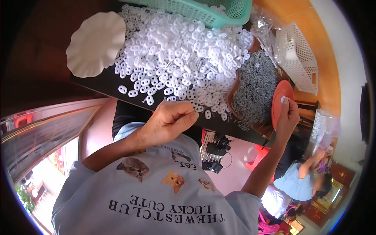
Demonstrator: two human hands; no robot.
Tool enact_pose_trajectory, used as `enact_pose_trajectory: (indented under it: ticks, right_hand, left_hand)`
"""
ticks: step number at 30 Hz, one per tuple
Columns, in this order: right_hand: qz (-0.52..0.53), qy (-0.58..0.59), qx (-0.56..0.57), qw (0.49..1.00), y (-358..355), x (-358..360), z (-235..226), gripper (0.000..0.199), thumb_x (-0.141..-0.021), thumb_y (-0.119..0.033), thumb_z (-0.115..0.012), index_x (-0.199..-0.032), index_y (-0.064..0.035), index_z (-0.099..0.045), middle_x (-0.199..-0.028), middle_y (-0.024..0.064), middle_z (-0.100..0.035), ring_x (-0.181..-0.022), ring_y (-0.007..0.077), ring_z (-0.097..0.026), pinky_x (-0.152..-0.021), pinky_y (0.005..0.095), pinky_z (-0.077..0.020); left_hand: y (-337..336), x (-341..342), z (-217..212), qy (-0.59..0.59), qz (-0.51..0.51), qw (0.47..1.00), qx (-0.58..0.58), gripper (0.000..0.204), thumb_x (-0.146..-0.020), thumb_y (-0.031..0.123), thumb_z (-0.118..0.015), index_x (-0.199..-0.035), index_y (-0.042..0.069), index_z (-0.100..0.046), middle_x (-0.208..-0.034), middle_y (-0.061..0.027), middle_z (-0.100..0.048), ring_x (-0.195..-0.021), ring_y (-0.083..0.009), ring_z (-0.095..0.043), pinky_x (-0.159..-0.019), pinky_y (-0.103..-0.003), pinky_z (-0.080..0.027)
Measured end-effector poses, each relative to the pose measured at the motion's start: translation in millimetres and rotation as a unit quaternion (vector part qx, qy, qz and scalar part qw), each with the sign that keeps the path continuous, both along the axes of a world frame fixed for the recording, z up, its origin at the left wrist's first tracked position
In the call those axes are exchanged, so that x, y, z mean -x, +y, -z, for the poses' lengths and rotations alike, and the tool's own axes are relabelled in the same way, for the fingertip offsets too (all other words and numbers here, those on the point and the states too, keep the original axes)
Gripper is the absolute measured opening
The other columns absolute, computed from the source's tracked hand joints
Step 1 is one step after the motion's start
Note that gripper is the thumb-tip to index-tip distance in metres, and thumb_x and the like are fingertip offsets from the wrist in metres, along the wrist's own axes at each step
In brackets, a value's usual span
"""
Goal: Assembling small white plastic parts by connecting them to black plastic components.
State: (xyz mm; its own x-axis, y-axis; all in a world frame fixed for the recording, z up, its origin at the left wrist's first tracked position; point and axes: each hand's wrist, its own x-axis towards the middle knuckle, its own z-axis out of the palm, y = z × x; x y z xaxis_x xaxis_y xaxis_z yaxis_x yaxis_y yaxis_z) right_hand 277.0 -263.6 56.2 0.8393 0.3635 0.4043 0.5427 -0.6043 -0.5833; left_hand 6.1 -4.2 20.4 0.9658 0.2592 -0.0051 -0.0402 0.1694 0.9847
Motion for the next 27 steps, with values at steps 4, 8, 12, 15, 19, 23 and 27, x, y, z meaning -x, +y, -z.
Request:
enact_pose_trajectory:
  ticks: [4, 8, 12, 15, 19, 23, 27]
  right_hand:
    - [0.001, -0.034, 0.164, 0.986, -2, -13, -3, 0.018, -0.094, -0.014, -0.056, -0.097, 0.0028, -0.062, -0.084, 0.0146, -0.065, -0.073, 0.0222, -0.061, -0.069, 0.0325, -0.0472]
    - [-0.062, -0.048, 0.127, 0.989, 52, 14, -12, 0.014, -0.093, -0.012, -0.058, -0.099, -0.0005, -0.063, -0.084, 0.0178, -0.063, -0.074, 0.0276, -0.062, -0.065, 0.0332, -0.0474]
    - [-0.243, 0.042, 0.086, 0.965, 117, 50, -21, 0.014, -0.089, -0.008, -0.062, -0.102, -0.0051, -0.063, -0.083, 0.0129, -0.058, -0.070, 0.0269, -0.061, -0.062, 0.0354, -0.0468]
    - [-0.345, -0.009, 0.124, 0.930, 150, 67, -11, 0.017, -0.086, -0.006, -0.063, -0.103, -0.0079, -0.063, -0.083, 0.0099, -0.054, -0.069, 0.0275, -0.059, -0.061, 0.0372, -0.0464]
    - [-0.392, -0.018, 0.152, 0.907, 187, 84, -3, 0.021, -0.081, -0.003, -0.064, -0.101, -0.0110, -0.064, -0.083, 0.0079, -0.053, -0.070, 0.0265, -0.059, -0.059, 0.0381, -0.0463]
    - [-0.402, -0.041, 0.200, 0.892, 204, 86, 3, 0.021, -0.081, -0.007, -0.064, -0.102, -0.0115, -0.063, -0.087, 0.0072, -0.054, -0.075, 0.0266, -0.061, -0.061, 0.0387, -0.0485]
    - [-0.376, -0.073, 0.242, 0.892, 206, 79, 2, 0.022, -0.082, -0.009, -0.064, -0.104, -0.0109, -0.062, -0.091, 0.0072, -0.055, -0.079, 0.0273, -0.062, -0.064, 0.0399, -0.0494]
  left_hand:
    - [5, 1, 4, 0.034, -0.006, 0.999, -0.011, 0.022, -0.094, 0.006, -0.057, -0.074, -0.001, -0.049, -0.060, 0.0002, -0.041, -0.056, -0.0049, -0.035, -0.048, -0.026, -0.030]
    - [7, 0, 4, 0.030, -0.018, 0.999, -0.032, 0.023, -0.093, 0.005, -0.058, -0.072, -0.001, -0.048, -0.058, -0.0012, -0.041, -0.053, -0.0070, -0.038, -0.048, -0.028, -0.031]
    - [13, -4, 5, -0.019, 0.014, 0.989, -0.145, 0.027, -0.087, 0.004, -0.061, -0.066, 0.000, -0.045, -0.057, -0.0089, -0.041, -0.049, -0.0212, -0.044, -0.047, -0.034, -0.033]
    - [7, -6, 7, -0.079, -0.007, 0.981, -0.176, 0.026, -0.085, 0.004, -0.063, -0.066, 0.001, -0.045, -0.058, -0.0104, -0.043, -0.049, -0.0253, -0.047, -0.047, -0.037, -0.035]
    - [8, -5, 12, -0.092, -0.016, 0.978, -0.186, 0.025, -0.083, 0.005, -0.064, -0.065, 0.002, -0.047, -0.059, -0.0113, -0.046, -0.051, -0.0299, -0.051, -0.046, -0.040, -0.036]
    - [9, -3, 16, -0.126, -0.028, 0.976, -0.176, 0.030, -0.086, 0.002, -0.062, -0.065, 0.001, -0.041, -0.057, -0.0090, -0.039, -0.046, -0.0271, -0.043, -0.045, -0.038, -0.031]
    - [11, -1, 16, -0.122, -0.032, 0.977, -0.172, 0.030, -0.086, 0.002, -0.062, -0.065, 0.001, -0.041, -0.058, -0.0098, -0.038, -0.047, -0.0284, -0.044, -0.045, -0.039, -0.031]
